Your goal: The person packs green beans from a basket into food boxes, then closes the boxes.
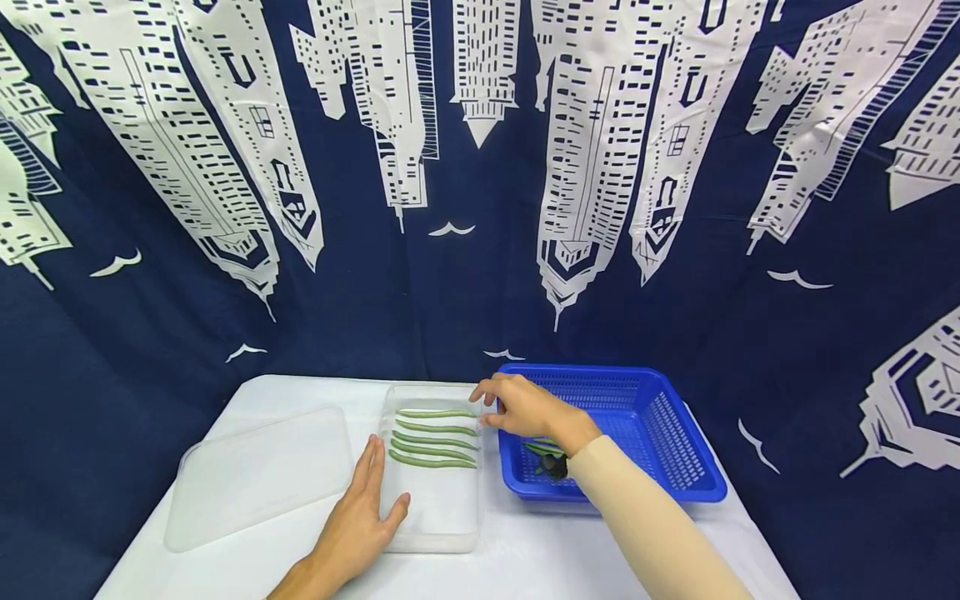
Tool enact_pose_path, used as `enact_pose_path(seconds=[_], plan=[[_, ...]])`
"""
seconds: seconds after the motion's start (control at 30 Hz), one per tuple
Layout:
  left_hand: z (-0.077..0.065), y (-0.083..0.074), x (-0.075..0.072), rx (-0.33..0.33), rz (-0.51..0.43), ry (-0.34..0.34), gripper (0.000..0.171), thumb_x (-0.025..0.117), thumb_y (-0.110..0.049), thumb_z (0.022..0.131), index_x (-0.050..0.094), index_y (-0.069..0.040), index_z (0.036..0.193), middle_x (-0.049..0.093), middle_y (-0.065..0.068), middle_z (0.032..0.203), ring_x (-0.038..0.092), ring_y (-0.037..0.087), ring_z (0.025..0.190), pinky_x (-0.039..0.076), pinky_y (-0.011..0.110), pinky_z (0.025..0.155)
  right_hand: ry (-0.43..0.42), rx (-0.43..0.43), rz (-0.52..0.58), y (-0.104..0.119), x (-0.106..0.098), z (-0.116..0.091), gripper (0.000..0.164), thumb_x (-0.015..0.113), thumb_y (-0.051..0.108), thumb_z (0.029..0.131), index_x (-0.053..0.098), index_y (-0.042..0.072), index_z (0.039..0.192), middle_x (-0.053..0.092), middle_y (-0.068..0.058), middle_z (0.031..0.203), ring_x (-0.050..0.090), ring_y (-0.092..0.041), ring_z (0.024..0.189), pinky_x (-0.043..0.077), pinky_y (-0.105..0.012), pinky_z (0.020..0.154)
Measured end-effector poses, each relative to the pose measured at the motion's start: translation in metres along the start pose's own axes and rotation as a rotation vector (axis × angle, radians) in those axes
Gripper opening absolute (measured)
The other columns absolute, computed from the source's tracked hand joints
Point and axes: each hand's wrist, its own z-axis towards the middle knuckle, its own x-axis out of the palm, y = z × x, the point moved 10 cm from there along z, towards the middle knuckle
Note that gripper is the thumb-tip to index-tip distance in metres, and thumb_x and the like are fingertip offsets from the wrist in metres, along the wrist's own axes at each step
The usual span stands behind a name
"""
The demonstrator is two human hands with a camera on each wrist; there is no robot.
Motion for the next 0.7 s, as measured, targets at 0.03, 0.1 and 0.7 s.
enact_pose_path(seconds=[0.03,0.1,0.7], plan=[[0.000,0.000,0.000,-0.003,-0.001,0.002,0.100,0.077,-0.037,0.110,0.023,0.005,0.183,0.020,0.026,0.194,0.056,0.055,0.161,0.059,0.067,0.120,-0.006,0.002,-0.006,-0.004,-0.003,-0.003,0.035,0.086,0.018,0.107,0.080,0.011,0.140,0.080,-0.014,0.121,0.074,-0.009,0.092,0.068,-0.038,0.089],[0.000,0.000,0.000,-0.007,-0.005,0.004,0.100,0.077,-0.037,0.110,0.023,0.005,0.183,0.020,0.026,0.194,0.056,0.054,0.161,0.059,0.067,0.120,-0.013,0.011,-0.013,-0.013,-0.007,-0.008,0.036,0.087,0.018,0.106,0.079,0.008,0.140,0.081,-0.014,0.120,0.077,-0.013,0.095,0.069,-0.042,0.091],[0.000,0.001,-0.003,0.000,-0.022,-0.006,0.100,0.076,-0.035,0.110,0.021,0.004,0.184,0.018,0.024,0.195,0.052,0.050,0.166,0.058,0.064,0.123,0.104,0.207,0.098,-0.094,0.000,-0.046,0.034,0.094,0.011,0.099,0.081,0.006,0.130,0.081,-0.019,0.119,0.074,-0.013,0.092,0.064,-0.028,0.084]])
